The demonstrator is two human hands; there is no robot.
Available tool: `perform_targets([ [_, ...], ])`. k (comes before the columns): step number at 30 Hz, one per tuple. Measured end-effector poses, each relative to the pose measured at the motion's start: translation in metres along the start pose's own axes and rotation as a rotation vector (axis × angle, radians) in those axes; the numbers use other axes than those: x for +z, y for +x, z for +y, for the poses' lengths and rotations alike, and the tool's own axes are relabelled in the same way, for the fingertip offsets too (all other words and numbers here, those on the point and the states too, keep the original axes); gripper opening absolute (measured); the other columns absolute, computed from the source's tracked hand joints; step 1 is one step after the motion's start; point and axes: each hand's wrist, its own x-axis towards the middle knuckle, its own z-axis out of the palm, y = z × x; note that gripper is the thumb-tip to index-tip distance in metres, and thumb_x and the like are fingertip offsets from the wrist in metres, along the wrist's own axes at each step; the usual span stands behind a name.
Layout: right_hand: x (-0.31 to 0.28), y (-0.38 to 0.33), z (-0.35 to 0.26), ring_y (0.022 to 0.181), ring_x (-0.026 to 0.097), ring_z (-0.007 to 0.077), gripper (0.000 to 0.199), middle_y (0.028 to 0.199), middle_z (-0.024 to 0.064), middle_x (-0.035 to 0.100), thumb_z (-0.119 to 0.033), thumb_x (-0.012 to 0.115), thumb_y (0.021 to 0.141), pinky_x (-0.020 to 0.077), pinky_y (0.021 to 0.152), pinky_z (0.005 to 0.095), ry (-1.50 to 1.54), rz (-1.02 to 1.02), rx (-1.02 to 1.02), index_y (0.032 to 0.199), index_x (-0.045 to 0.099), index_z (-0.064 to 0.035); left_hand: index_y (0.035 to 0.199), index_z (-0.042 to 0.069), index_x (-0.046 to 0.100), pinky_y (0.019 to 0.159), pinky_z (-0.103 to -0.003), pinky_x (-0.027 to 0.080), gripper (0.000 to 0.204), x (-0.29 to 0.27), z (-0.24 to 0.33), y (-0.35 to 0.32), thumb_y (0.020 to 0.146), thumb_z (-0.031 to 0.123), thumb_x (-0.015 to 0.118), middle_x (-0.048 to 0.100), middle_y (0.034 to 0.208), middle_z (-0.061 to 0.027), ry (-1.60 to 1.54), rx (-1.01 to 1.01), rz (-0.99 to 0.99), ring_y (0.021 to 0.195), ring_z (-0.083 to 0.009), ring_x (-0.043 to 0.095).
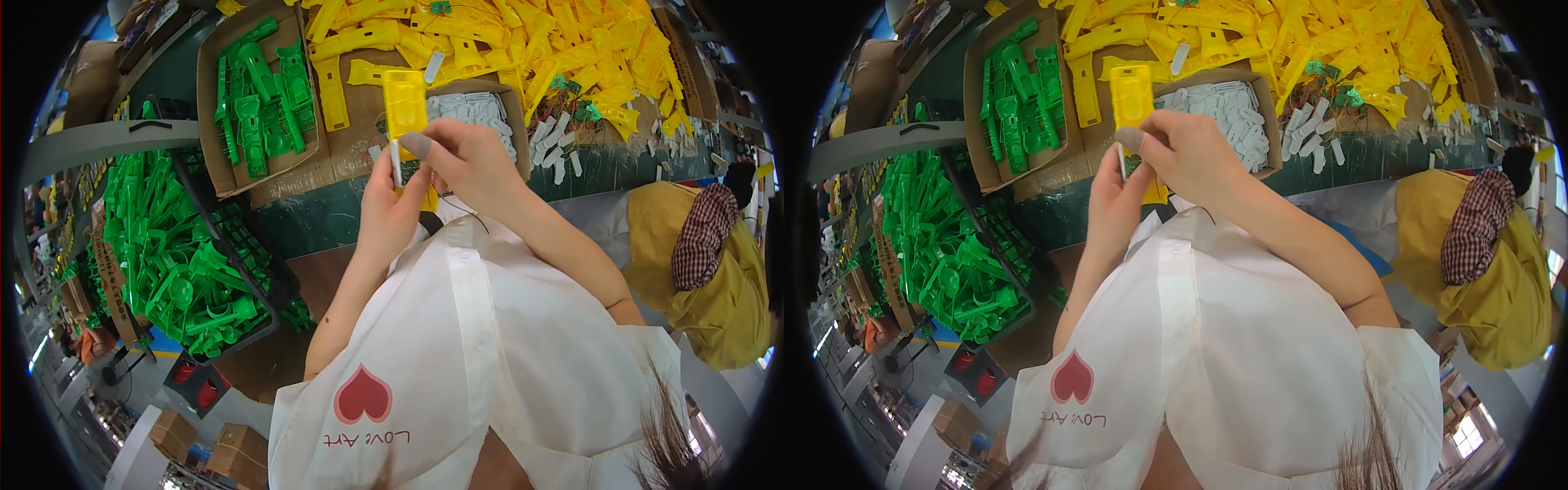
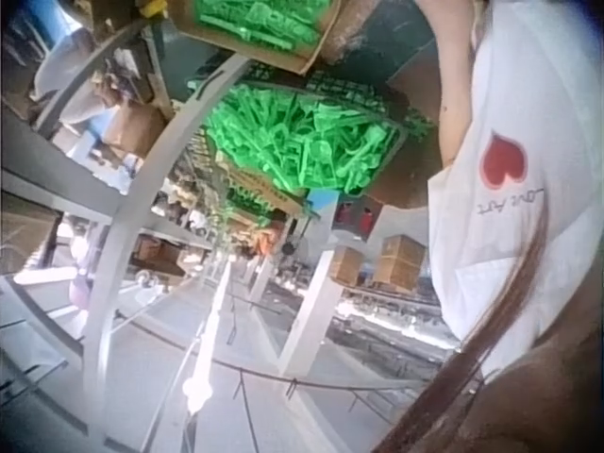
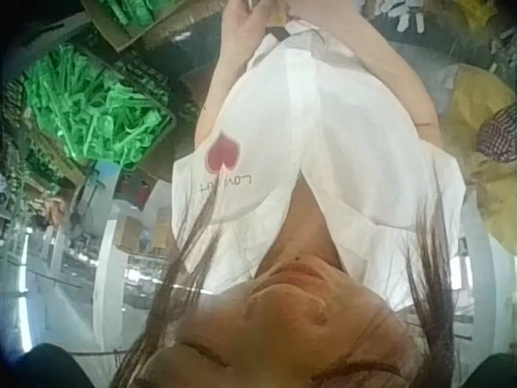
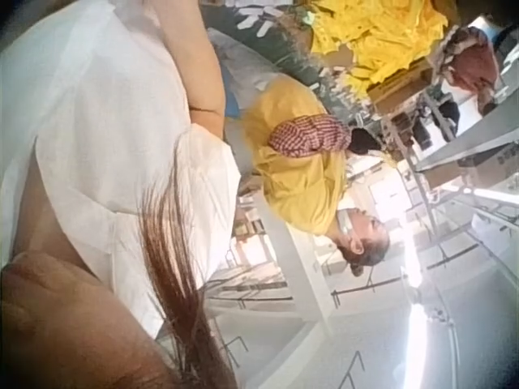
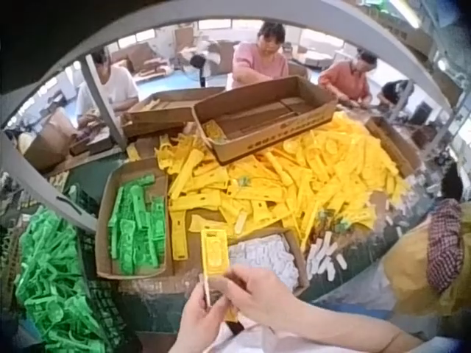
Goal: Assembling small electronic circuit boards and wires into yellow plastic housings for lighting fixtures at a factory workstation.
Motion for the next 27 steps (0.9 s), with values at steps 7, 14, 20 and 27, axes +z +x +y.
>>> perform_targets([
  [7, 0.006, -0.017, 0.008, 0.063, 0.057, 0.0143, 0.026, 0.076, 0.0047, 0.055, -0.005, 0.063, 0.073, 0.0444, 0.051, 0.0265, -0.411, 0.057, -0.647, 0.098, 0.055, -0.0047, 0.125, 0.003, 0.035, 0.091, -0.034, 0.04, 0.039, -0.025, 0.007, -0.007, 0.096, 0.026, 0.023, 0.048, 0.117, -0.0108, -0.798, -0.137, -0.205, 0.107, -0.0208, 0.049],
  [14, 0.014, -0.016, 0.01, 0.063, 0.055, 0.0223, 0.025, 0.077, 0.0066, 0.053, -0.004, 0.059, 0.07, 0.0453, 0.053, 0.0302, -0.512, 0.132, -0.832, 0.095, 0.057, -0.0071, 0.128, 0.002, 0.032, 0.091, -0.034, 0.042, 0.042, -0.022, 0.007, -0.015, 0.094, 0.027, 0.034, 0.047, 0.119, -0.0097, -0.744, -0.178, -0.225, 0.108, -0.0201, 0.049],
  [20, 0.009, -0.019, 0.007, 0.065, 0.055, 0.0219, 0.024, 0.078, 0.0063, 0.052, -0.006, 0.06, 0.07, 0.0456, 0.053, 0.0303, -0.481, 0.121, -0.762, 0.093, 0.056, -0.0067, 0.128, 0.002, 0.032, 0.09, -0.034, 0.042, 0.044, -0.018, 0.006, -0.016, 0.093, 0.028, 0.035, 0.047, 0.118, -0.0099, -0.655, -0.15, -0.161, 0.107, -0.0207, 0.049],
  [27, 0.008, -0.029, 0.015, 0.067, 0.056, 0.0238, 0.029, 0.085, 0.0104, 0.052, -0.005, 0.062, 0.068, 0.0472, 0.056, 0.0312, -0.386, 0.195, -0.656, 0.095, 0.053, -0.0042, 0.123, 0.005, 0.04, 0.09, -0.035, 0.042, 0.036, -0.023, 0.006, -0.015, 0.093, 0.024, 0.038, 0.05, 0.116, -0.0091, -0.721, -0.071, -0.26, 0.105, -0.0213, 0.051],
])
